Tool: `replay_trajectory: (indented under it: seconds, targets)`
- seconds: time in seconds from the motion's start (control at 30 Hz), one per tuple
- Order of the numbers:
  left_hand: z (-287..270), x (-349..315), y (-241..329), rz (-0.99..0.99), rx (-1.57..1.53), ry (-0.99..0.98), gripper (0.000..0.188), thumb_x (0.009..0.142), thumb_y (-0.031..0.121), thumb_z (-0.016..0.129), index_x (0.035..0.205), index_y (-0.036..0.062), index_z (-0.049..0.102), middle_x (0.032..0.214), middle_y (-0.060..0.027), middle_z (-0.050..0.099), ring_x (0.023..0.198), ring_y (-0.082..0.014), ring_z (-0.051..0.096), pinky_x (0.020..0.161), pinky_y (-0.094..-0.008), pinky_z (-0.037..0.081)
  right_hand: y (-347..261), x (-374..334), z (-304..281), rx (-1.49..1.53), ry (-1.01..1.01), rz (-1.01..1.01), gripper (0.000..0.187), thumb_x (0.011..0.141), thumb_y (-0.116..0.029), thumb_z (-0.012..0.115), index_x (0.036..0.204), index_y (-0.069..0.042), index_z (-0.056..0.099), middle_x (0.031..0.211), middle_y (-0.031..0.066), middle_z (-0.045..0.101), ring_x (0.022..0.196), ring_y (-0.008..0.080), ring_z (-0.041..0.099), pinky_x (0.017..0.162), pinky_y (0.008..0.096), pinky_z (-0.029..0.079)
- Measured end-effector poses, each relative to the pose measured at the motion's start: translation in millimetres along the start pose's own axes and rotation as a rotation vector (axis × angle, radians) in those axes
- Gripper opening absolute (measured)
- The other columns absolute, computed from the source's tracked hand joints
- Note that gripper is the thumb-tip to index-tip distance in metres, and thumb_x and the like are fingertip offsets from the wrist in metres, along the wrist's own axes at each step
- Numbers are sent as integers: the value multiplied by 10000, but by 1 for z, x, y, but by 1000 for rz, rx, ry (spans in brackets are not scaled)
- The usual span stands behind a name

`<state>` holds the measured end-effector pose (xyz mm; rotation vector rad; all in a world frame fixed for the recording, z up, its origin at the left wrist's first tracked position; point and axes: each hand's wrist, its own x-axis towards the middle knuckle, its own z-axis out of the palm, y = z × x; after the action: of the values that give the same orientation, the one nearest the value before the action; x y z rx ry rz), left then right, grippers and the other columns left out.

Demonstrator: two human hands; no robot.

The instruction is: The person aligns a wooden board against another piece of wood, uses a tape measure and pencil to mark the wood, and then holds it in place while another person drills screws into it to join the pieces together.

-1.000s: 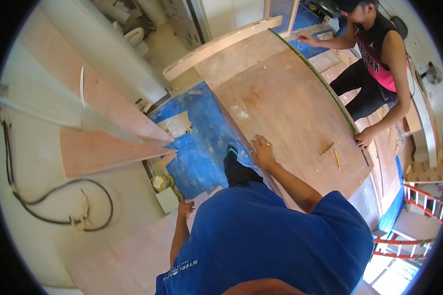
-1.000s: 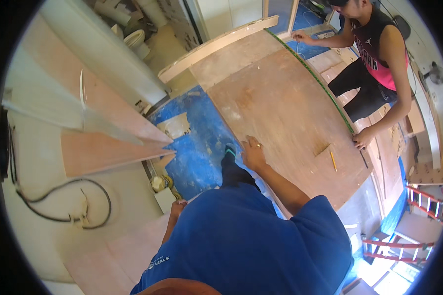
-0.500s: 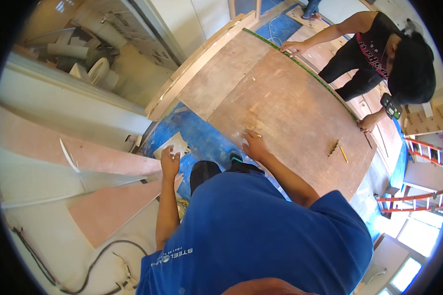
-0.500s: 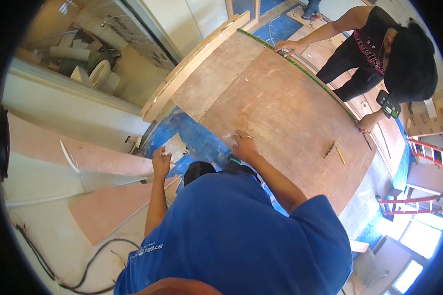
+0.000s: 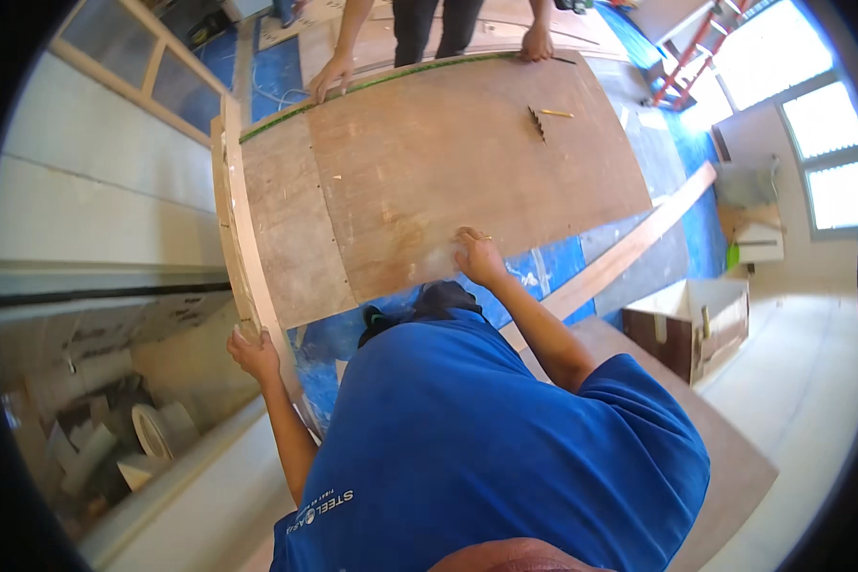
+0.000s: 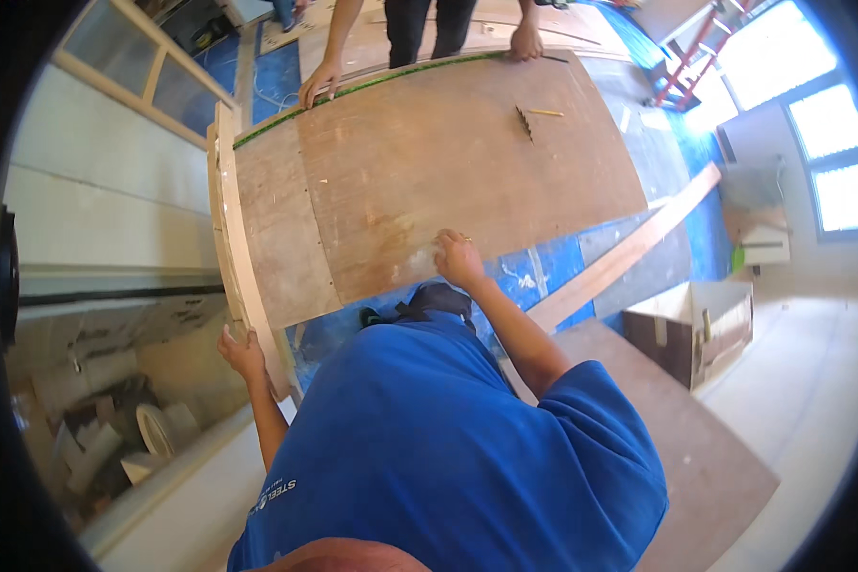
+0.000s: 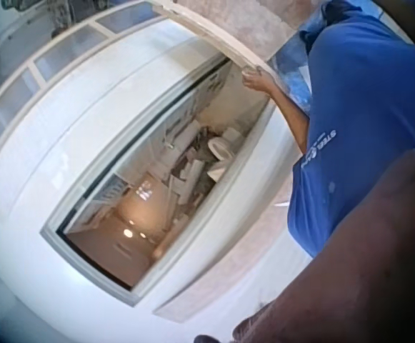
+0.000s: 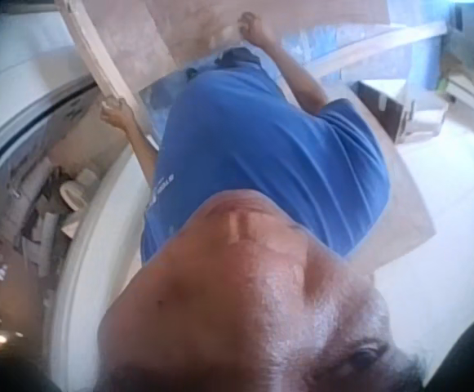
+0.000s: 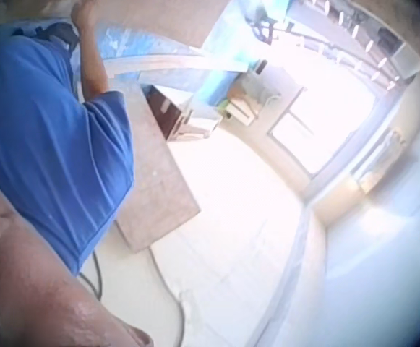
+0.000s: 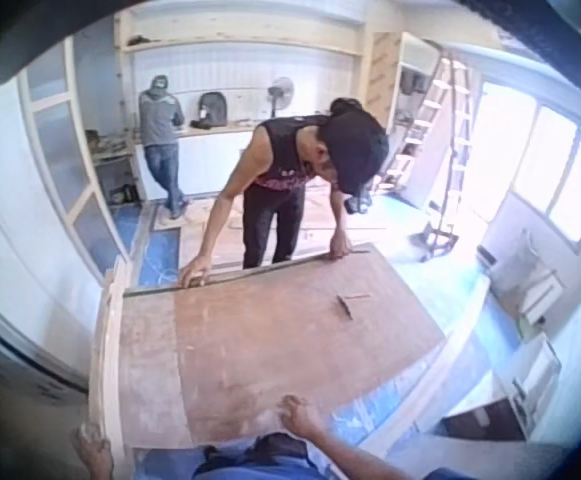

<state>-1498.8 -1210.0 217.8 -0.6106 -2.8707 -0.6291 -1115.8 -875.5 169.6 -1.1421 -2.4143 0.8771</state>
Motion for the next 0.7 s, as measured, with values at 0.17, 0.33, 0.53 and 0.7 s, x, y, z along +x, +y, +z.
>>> replay_trajectory:
  seconds: [0.17, 0.33, 0.53, 0.7]
  targets:
    - [27, 47, -46, 160, -136, -119, 714, 786, 280, 788, 1343, -27, 465, 1334, -267, 454, 1281, -424, 416, 1078, -486, 355, -32, -47, 21, -16, 105, 112, 329, 801, -162, 661, 1095, -13, 655, 1209, 199, 611, 1121, 394, 582, 952, 466, 485]
    - [41, 70, -37, 196, -263, -232, 749, 795, 303, 784, 1362, -43, 438, 1323, -298, 456, 1284, -436, 406, 1090, -483, 338, -45, -93, 44, 2, 57, 248, 317, 817, -181, 659, 1091, -22, 661, 1229, 212, 604, 1131, 406, 575, 977, 465, 468]
    - [60, 75, -38, 139, -363, -346, 758, 791, 245, 786, 1388, -38, 414, 1356, -287, 455, 1270, -403, 441, 1088, -455, 352, -42, -113, 56, 47, 70, 266, 302, 812, -181, 669, 1069, -22, 673, 1233, 220, 609, 1137, 405, 580, 979, 459, 470]
    - [91, 82, -63, 126, -493, -349, 781, 754, 195, 810, 1393, -29, 421, 1362, -244, 485, 1256, -369, 492, 1059, -417, 392, -21, -108, 53, 52, 49, 296, 261, 826, -141, 698, 1059, -26, 668, 1227, 213, 623, 1172, 386, 570, 1003, 439, 456]
